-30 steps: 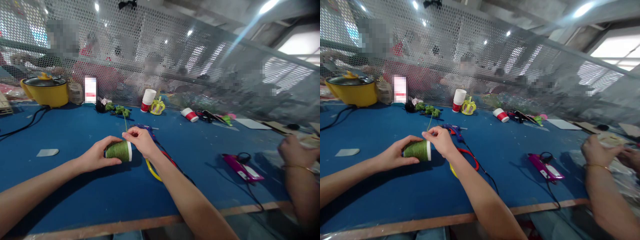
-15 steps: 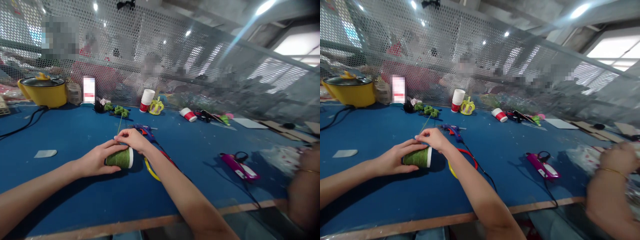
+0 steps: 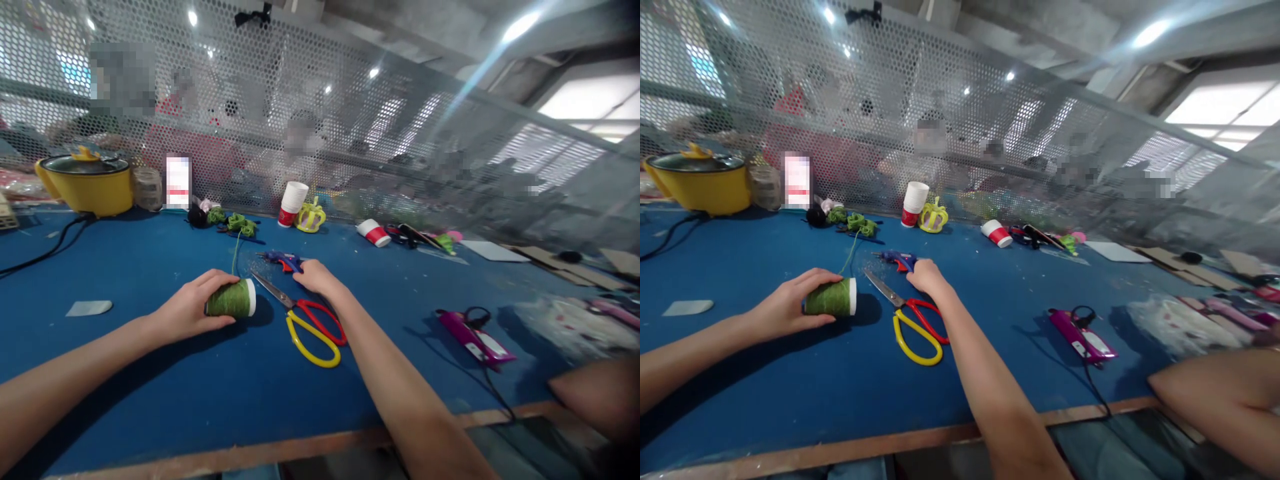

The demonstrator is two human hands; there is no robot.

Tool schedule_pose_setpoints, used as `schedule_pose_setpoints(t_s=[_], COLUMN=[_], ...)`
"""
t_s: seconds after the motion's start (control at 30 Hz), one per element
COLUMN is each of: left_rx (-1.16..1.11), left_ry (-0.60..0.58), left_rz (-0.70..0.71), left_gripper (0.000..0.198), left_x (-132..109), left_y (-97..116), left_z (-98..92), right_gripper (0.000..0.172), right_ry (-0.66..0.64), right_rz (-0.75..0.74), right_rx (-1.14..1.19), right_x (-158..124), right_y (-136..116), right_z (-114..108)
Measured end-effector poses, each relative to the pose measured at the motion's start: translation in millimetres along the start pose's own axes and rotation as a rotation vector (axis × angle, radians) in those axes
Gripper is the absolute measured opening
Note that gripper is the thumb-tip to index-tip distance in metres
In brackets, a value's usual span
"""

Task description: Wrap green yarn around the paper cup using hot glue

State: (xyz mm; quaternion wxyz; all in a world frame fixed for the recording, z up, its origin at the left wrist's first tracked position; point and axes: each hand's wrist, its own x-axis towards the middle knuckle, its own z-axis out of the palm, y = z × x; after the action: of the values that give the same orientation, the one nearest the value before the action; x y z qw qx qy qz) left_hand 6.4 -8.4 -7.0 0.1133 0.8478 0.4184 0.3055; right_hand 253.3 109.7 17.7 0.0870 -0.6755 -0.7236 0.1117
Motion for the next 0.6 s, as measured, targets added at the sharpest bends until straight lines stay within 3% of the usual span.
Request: schedule_pose_setpoints(t_s=[0.13,0.27,0.33,0.4,0.6], left_rx=[0.068,0.153,0.184,0.205,0.209], left_ry=[0.01,0.055,0.066,0.077,0.112], left_rz=[0.035,0.106,0.148,0.178,0.202], left_gripper=[0.045,0.044,0.042,0.042,0.041], left_x=[0.2,-0.5,-0.4,0.0,0.5], left_y=[-4.7,-11.0,-13.4,-14.7,-15.7], left_z=[2.3,4.4,4.7,4.5,2.7], right_gripper=[0.031,0.046,0.043,0.032,0.02], right_ry=[0.044,0.094,0.077,-0.025,-0.125], right_rz=[0.032,0.0,-0.067,-0.134,-0.231], right_rx=[0.079,0.232,0.42,0.59,0.761], right_x=[-3.8,-19.6,-33.5,-48.8,-82.2], right_y=[-2.6,-7.3,-9.6,-12.4,-24.8], right_z=[6.7,-8.7,-18.8,-25.3,-24.8])
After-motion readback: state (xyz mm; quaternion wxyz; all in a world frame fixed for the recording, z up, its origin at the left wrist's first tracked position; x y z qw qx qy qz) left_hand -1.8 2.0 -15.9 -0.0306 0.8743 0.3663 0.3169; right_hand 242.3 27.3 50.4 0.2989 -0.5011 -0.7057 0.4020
